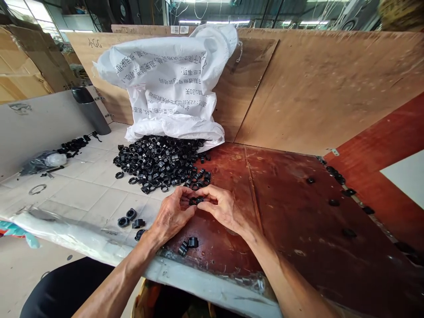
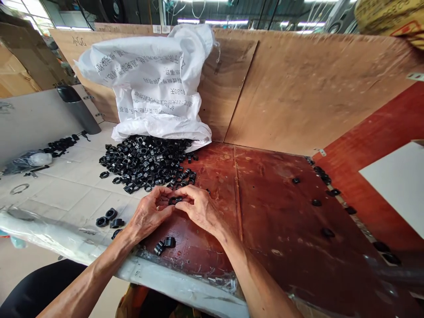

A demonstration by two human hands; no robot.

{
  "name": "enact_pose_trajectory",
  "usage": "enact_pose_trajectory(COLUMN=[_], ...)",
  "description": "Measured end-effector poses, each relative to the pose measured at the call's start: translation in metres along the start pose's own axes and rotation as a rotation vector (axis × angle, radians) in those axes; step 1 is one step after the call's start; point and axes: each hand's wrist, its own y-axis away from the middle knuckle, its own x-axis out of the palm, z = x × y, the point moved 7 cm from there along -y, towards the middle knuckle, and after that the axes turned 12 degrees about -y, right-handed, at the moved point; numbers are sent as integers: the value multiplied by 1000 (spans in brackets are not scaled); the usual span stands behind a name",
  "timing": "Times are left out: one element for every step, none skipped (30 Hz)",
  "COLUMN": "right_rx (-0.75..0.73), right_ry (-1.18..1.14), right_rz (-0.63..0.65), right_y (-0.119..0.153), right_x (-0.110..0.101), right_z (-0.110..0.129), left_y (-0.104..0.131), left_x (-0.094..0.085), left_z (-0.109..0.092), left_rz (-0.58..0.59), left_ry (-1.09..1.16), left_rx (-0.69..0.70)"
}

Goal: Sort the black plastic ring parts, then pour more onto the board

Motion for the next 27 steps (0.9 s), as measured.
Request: enact_pose_trajectory(right_rx=[18,23,12,-11,-38,-63,-82,-98,-110,-121,-129,-138,-149,-162,-174,-181,-183,-179,-172,-168,-172,-183,-199,-217,-229,-231,-217], right_ry=[-13,-17,-10,5,23,36,44,49,53,60,68,77,83,86,88,89,88,87,88,91,94,97,98,98,91,74,50], right_rz=[-19,-33,-38,-36,-32,-28,-25,-26,-32,-38,-47,-54,-61,-67,-73,-80,-87,-94,-101,-106,-112,-116,-117,-120,-129,-143,-159], right_y=[0,0,0,0,0,0,1,1,2,2,3,4,4,5,5,6,6,6,7,7,7,8,8,8,8,8,8], right_x=[-1,-2,-2,-3,-4,-4,-5,-6,-7,-8,-9,-10,-10,-10,-10,-10,-9,-9,-9,-9,-9,-9,-9,-9,-10,-11,-12], right_z=[-1,-2,-1,2,4,7,10,13,15,18,20,21,23,25,26,27,28,28,27,27,28,29,31,32,34,34,33], left_y=[0,1,1,2,2,3,3,3,4,4,4,4,4,4,4,4,4,4,5,5,5,5,5,4,4,3,3], left_x=[1,1,1,1,0,-1,-2,-3,-4,-6,-7,-9,-10,-11,-12,-13,-14,-15,-16,-17,-18,-18,-18,-18,-18,-16,-14], left_z=[-2,-4,-6,-7,-8,-8,-8,-9,-9,-10,-12,-14,-15,-17,-19,-20,-21,-23,-24,-25,-26,-26,-25,-24,-22,-20,-17], left_rz=[7,13,15,14,8,-2,-12,-22,-33,-46,-60,-74,-87,-99,-110,-121,-132,-144,-156,-165,-168,-169,-166,-162,-150,-127,-100], left_ry=[38,73,101,114,115,104,83,61,39,18,0,-17,-32,-45,-57,-66,-71,-74,-73,-67,-52,-29,0,38,88,152,229], left_rx=[14,27,35,37,36,34,35,44,62,89,123,159,193,224,252,276,299,321,342,357,363,358,340,307,258,194,124])
